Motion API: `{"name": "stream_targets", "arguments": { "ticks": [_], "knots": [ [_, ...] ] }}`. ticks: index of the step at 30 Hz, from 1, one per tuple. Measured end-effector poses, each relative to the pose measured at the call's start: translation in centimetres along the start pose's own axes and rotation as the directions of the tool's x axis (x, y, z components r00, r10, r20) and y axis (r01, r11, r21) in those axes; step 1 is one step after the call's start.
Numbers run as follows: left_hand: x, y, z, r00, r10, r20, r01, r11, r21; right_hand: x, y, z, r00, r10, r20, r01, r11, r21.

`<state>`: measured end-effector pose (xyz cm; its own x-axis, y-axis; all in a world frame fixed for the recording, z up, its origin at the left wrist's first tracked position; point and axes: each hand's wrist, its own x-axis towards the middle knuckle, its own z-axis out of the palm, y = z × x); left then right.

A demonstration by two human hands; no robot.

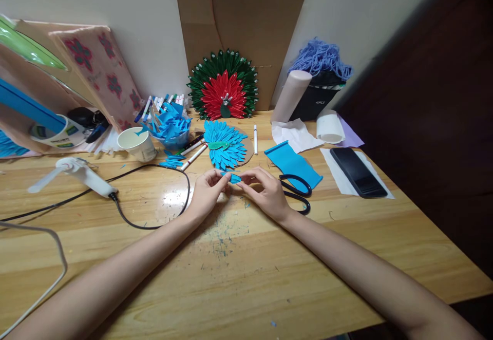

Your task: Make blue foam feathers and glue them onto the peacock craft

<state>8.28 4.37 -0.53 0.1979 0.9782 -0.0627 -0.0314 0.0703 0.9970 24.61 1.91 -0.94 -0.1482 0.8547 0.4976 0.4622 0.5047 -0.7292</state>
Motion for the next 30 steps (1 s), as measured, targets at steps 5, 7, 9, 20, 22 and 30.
{"name": "stream_targets", "arguments": {
  "ticks": [5,7,9,20,22,30],
  "knots": [
    [0.00,-0.03,0.04,1.000,0.006,0.002,-0.006,1.000,0.002,-0.01,0.01,0.01,1.000,-0.006,-0.002,0.006,1.000,0.006],
    [-0.01,-0.03,0.06,1.000,0.011,0.003,-0.011,1.000,0.004,-0.01,0.01,0.00,1.000,-0.010,-0.006,0.011,1.000,0.007],
    [0.00,-0.04,0.07,1.000,0.012,0.003,-0.012,1.000,0.007,-0.01,-0.01,-0.02,1.000,-0.014,-0.005,0.014,1.000,0.004],
    [0.11,-0.34,0.02,0.999,0.029,0.016,-0.029,1.000,0.013,-0.06,0.05,-0.05,1.000,-0.027,0.004,0.027,0.999,-0.037],
    [0.10,-0.39,0.03,1.000,0.028,0.012,-0.029,1.000,0.008,-0.08,0.07,-0.02,1.000,-0.021,0.004,0.021,0.999,-0.031],
    [0.14,-0.40,0.00,1.000,0.028,0.006,-0.028,1.000,0.006,-0.13,0.17,0.04,1.000,-0.018,0.002,0.018,0.999,-0.028]
  ]
}}
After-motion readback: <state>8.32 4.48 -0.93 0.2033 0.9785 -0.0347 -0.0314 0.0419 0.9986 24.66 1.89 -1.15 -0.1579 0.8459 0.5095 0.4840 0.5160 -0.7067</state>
